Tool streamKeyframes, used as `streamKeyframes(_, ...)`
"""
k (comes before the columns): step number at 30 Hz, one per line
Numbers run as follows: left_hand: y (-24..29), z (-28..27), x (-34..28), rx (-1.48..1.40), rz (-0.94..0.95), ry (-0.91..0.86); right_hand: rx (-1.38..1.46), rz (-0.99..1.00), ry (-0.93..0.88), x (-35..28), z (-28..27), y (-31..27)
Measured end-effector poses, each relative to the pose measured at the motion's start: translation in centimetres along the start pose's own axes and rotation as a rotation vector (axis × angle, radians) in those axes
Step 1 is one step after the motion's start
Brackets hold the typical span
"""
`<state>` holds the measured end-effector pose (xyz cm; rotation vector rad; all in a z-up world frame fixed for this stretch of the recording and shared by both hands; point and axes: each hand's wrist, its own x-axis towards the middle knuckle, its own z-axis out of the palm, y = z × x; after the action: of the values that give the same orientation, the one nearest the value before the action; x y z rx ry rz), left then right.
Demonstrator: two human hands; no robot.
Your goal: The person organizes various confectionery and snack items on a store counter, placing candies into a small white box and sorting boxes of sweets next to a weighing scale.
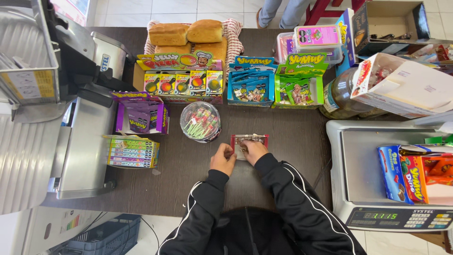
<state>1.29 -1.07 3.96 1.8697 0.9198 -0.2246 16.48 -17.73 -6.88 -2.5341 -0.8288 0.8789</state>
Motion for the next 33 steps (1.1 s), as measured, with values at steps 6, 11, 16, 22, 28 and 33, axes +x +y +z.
streamKeyframes(6,0.0,-0.2,-0.1,-0.244,-0.082,0.043,-0.028,-0.053,-0.01,2.9,3.4,0.1)
streamKeyframes(11,-0.8,-0.3,0.7,-0.281,-0.052,0.015,0.006,-0.1,0.095,1.6,2.3,-1.4)
streamKeyframes(16,-1.7,-0.3,0.5,-0.318,-0.041,-0.007,0.054,-0.149,0.125,0.8,2.2,-1.6)
streamKeyframes(22,-1.8,-3.8,-1.4,-0.332,0.02,-0.043,0.082,-0.061,0.157,-0.4,0.0,-0.7)
streamKeyframes(28,-8.8,-11.1,-4.6,-0.199,-0.027,0.016,0.224,-0.174,0.248,-6.5,-4.1,-2.0)
streamKeyframes(33,-14.7,-17.9,-5.4,-0.219,-0.001,0.289,0.539,-0.068,0.293,-10.4,-4.1,-3.6)
